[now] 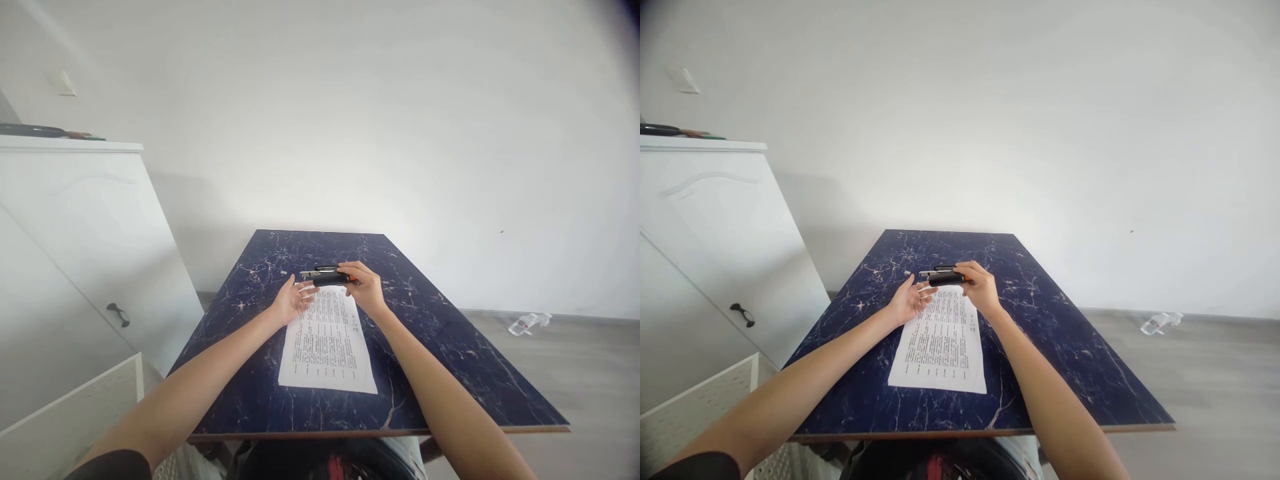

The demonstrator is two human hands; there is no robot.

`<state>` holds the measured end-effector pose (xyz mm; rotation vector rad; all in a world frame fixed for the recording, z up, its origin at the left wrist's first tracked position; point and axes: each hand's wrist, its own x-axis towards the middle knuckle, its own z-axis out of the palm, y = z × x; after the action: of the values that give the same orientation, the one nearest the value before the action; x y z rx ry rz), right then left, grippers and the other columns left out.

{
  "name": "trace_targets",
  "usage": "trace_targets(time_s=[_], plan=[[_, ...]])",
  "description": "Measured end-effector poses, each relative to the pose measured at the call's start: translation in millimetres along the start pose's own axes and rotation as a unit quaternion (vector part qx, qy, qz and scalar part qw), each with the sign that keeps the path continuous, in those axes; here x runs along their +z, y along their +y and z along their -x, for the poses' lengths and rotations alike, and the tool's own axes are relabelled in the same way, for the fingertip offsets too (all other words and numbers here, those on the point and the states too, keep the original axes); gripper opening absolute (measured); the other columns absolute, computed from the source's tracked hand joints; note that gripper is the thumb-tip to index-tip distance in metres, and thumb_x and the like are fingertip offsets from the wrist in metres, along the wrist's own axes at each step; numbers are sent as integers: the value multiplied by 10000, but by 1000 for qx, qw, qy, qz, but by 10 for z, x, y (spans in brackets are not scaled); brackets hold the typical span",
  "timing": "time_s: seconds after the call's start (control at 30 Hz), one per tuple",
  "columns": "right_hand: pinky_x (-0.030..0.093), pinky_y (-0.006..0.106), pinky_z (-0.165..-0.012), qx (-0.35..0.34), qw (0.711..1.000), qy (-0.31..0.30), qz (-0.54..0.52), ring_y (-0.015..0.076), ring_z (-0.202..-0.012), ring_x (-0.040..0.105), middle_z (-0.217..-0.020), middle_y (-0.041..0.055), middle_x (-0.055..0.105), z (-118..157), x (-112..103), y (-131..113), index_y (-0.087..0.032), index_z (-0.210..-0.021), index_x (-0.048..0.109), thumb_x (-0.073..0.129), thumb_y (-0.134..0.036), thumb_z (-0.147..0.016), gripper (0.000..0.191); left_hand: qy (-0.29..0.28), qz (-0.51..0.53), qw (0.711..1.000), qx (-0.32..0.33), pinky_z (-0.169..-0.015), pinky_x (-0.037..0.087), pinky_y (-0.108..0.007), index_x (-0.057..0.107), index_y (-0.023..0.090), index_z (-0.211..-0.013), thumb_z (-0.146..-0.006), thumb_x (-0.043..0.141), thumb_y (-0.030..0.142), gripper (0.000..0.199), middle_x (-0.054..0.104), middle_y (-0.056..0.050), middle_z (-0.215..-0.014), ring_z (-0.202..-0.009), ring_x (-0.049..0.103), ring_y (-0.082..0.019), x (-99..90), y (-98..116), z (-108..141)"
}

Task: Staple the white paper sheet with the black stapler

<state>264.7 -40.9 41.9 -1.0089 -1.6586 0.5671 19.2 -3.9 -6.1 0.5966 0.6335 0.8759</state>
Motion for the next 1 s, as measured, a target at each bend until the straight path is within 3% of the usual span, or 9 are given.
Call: trace_targets(time_s=[0.1, 0.27, 0.4, 0.6, 0.77, 1.0], plan=[[644, 354, -691, -10, 1000, -15, 8, 278, -1048, 664, -1309, 61, 655, 12, 4, 17, -285, -1050, 794, 656, -145, -762, 348, 11, 24, 1000, -8, -401, 390, -177, 602, 141, -1089, -1021, 359, 602, 526, 660, -110, -877, -533, 547, -105, 8, 3, -7], [636, 390, -851, -44, 997, -31, 47, 279, -1106, 664, -1295, 35, 680, 25, 3, 82, -298, -1045, 804, 600, -127, -786, 372, -26, 44, 999, -8, -338, 196, -141, 585, 140, -990, -1038, 316, 565, 505, 423, 11, -655, -422, 329, -63, 13, 13, -12], [613, 390, -929, -104, 989, -39, 97, 258, -1119, 678, -1289, 23, 694, 28, -6, 107, -300, -1088, 798, 542, -98, -827, 418, -29, 50, 998, -10, -332, 188, -136, 591, 128, -987, -1052, 310, 526, 492, 358, 34, -642, -410, 278, -54, 9, 14, -19], [639, 323, -837, -180, 972, -22, 147, 215, -1051, 724, -1246, 23, 726, 25, 8, 116, -289, -1080, 797, 528, -103, -885, 381, -26, 82, 996, -14, -320, 193, -144, 602, 101, -985, -1061, 335, 483, 472, 367, 34, -644, -398, 292, -47, -11, 6, -35], [630, 246, -798, -285, 937, -2, 202, 158, -987, 748, -1213, 14, 748, 14, 36, 169, -266, -1081, 789, 504, -63, -939, 377, -21, 100, 994, -25, -306, 177, -145, 606, 80, -982, -1066, 324, 460, 480, 388, 30, -637, -384, 294, -42, 2, 18, -33], [626, 236, -763, -324, 912, -9, 251, 149, -926, 761, -1221, 5, 747, 36, 32, 176, -280, -1109, 782, 509, -64, -961, 378, -5, 121, 992, -30, -306, 187, -133, 587, 102, -919, -1056, 349, 438, 434, 402, 25, -628, -380, 313, -40, 80, 42, 23]])
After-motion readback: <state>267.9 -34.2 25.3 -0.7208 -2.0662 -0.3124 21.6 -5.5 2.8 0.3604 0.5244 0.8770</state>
